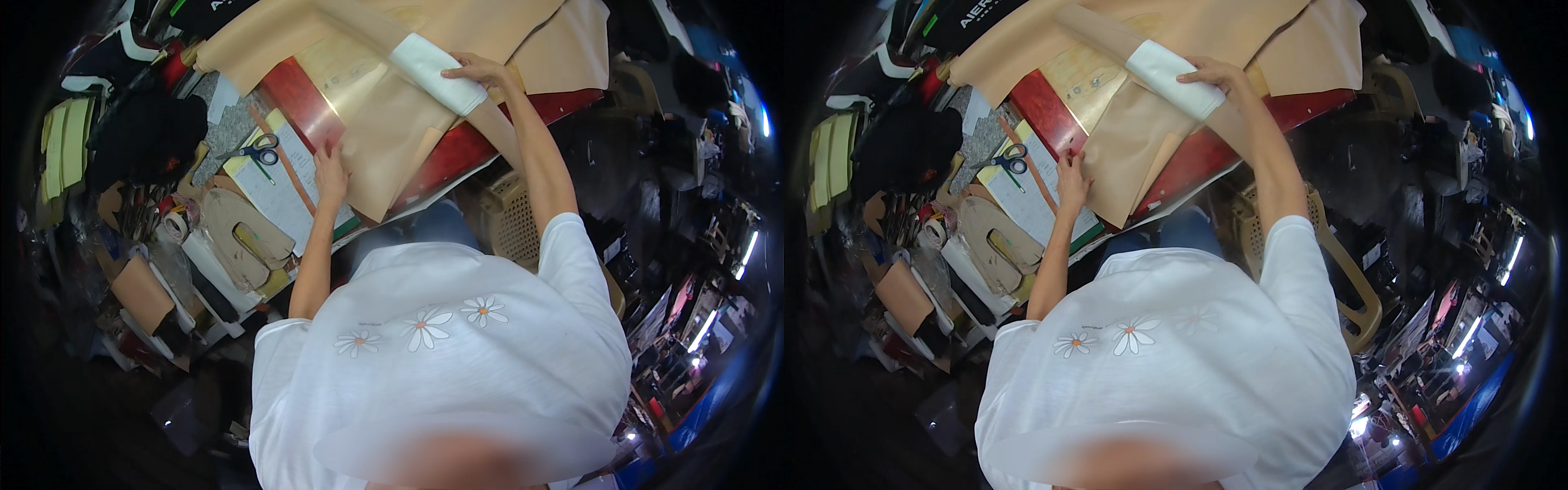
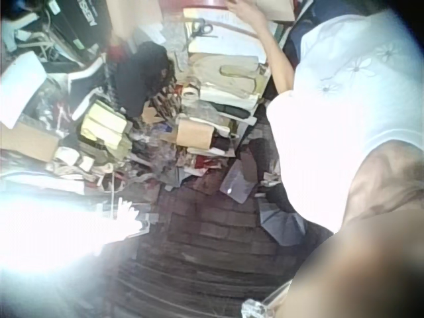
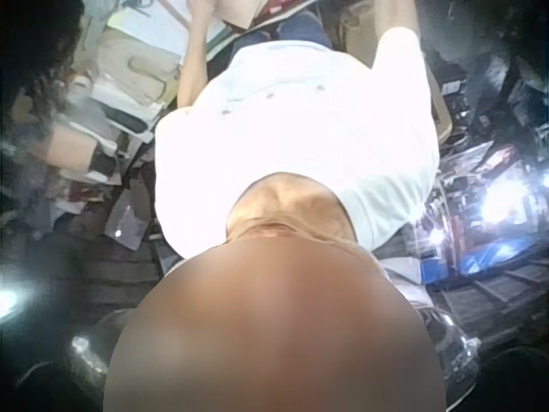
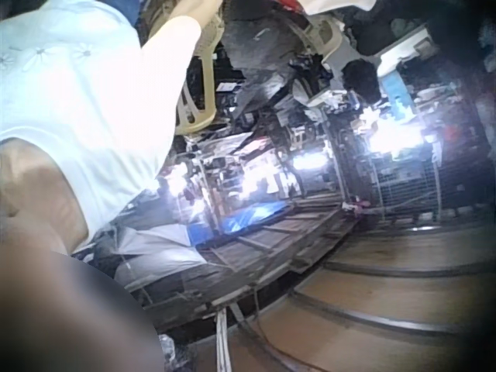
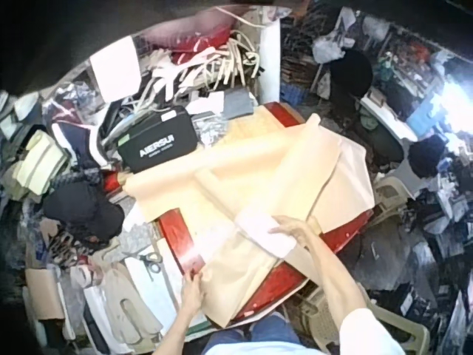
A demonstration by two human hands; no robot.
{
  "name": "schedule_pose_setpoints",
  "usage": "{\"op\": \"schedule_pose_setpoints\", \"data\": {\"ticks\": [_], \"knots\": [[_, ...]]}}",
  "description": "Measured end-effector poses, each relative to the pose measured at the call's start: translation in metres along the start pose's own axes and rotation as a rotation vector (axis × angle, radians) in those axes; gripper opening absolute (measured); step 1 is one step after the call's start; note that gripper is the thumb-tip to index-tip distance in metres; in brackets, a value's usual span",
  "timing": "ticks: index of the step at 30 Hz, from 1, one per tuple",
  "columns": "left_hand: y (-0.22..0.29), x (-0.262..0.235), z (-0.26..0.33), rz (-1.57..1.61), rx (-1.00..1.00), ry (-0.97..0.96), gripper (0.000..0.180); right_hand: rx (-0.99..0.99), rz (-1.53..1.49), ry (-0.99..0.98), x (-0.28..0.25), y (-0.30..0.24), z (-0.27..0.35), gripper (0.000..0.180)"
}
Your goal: The person marks a large piece of beige fabric using a ruler and a green pen, then cuts along the marked lines with scissors. The person folds the cut fabric and places it on the table.
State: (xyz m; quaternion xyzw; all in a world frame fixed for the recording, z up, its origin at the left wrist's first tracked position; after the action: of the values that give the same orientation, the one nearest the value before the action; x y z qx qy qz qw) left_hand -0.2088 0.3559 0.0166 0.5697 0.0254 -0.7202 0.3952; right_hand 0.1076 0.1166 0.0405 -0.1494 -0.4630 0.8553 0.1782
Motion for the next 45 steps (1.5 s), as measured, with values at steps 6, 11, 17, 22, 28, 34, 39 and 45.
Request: {"op": "schedule_pose_setpoints", "data": {"ticks": [6, 11, 17, 22, 28, 34, 39, 45], "knots": [[0.004, -0.005, -0.005, -0.002, -0.030, -0.057, 0.070, -0.007, 0.251, -0.037, -0.012, 0.004, -0.014, 0.073], [-0.005, -0.015, -0.034, 0.025, -0.232, -0.315, 0.062, 0.080, 0.230, -0.041, -0.013, 0.026, -0.025, 0.073], [-0.003, -0.019, -0.062, -0.102, -0.186, -0.591, 0.064, -0.024, 0.193, -0.081, -0.013, 0.032, -0.029, 0.070], [0.035, -0.043, -0.057, 0.399, -0.238, -1.041, 0.056, -0.260, 0.785, 0.485, 0.014, 0.013, -0.010, 0.044], [0.137, -0.107, -0.107, 0.966, -0.622, -1.118, 0.042, -0.322, 0.713, 0.529, 0.033, 0.004, 0.024, 0.024], [0.264, -0.030, -0.235, 1.174, -0.434, -1.073, 0.024, -0.458, 0.704, 0.680, 0.028, 0.032, 0.041, 0.014], [0.280, 0.048, -0.270, 1.199, -0.595, -0.838, 0.039, -0.373, -0.233, 0.985, 0.030, 0.047, 0.071, 0.033], [0.286, 0.043, -0.263, 1.235, -0.388, -1.302, 0.062, -0.099, -0.059, 0.966, 0.023, 0.024, 0.061, 0.044]]}}
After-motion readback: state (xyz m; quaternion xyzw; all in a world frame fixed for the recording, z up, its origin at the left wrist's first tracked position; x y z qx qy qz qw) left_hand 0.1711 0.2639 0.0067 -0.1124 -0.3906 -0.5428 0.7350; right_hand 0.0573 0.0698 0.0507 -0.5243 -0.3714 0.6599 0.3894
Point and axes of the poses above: each hand's wrist, its own z-axis away from the middle knuckle, its own x-axis out of the palm, y = z × x, the point moved 3 cm from there along -z, towards the middle knuckle, and after that the axes turned 10 degrees about -x, right-handed, at the moved point
